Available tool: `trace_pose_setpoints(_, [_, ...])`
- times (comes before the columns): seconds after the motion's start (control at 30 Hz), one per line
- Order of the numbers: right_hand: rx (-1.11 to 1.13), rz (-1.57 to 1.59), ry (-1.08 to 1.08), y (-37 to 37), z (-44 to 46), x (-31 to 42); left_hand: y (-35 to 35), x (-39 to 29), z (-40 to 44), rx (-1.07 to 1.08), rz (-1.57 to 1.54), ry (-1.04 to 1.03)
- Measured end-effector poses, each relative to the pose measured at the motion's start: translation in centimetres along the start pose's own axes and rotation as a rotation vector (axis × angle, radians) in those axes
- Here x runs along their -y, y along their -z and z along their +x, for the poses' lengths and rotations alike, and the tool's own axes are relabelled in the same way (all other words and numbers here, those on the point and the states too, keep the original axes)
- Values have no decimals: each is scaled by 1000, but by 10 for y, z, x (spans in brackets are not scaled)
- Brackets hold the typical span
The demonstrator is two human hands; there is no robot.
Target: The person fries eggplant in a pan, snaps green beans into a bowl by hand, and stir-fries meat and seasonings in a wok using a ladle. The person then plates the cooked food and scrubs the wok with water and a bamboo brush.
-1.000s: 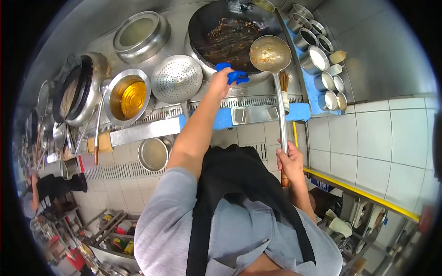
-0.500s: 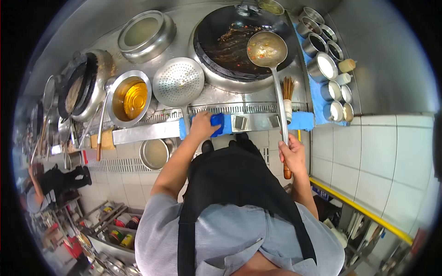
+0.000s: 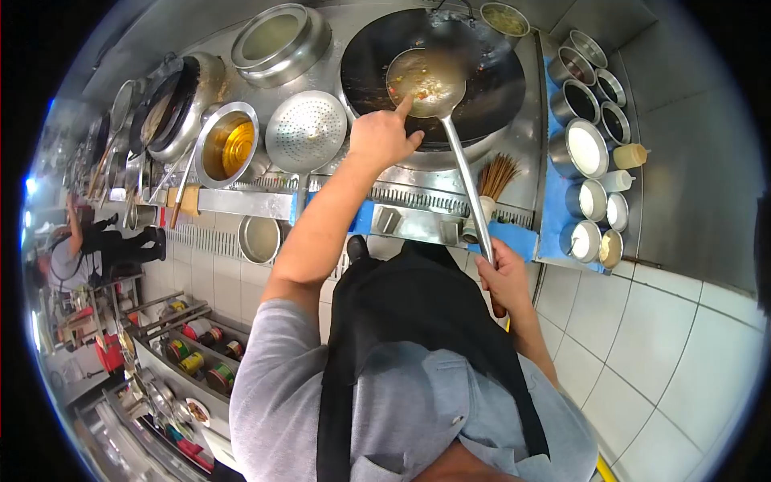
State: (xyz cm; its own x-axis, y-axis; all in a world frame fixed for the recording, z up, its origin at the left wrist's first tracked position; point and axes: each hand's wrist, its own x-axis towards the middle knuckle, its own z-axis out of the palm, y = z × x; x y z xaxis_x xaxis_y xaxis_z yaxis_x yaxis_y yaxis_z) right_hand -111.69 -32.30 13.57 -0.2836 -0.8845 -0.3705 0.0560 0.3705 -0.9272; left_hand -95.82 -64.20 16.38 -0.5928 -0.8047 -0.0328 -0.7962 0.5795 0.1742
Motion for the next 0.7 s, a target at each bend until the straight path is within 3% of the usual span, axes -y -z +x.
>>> trace_pose_setpoints(0.13, [24,39,-33,13,3,-4,-11,-7,-10,-28,-39,-79])
trace_pose_setpoints(0.23, [39,95,-85,21,11,-13,-4,-12,-20,52,-584,57])
trace_pose_setpoints(0.33, [75,120,-94,32,22,-27,-8,-7,-18,-45,-1536,138])
trace_pose_setpoints(0.4, [100,133,-96,37,35,-25,13,-7,-30,56,-2024,263])
trace_pose_setpoints(0.6, [95,345,-129,40,59,6,95,-36,-81,15,-2439,-25])
trace_pose_setpoints(0.7, [-40,297,-42,52,103,40,134,-61,-119,81,-2451,-600])
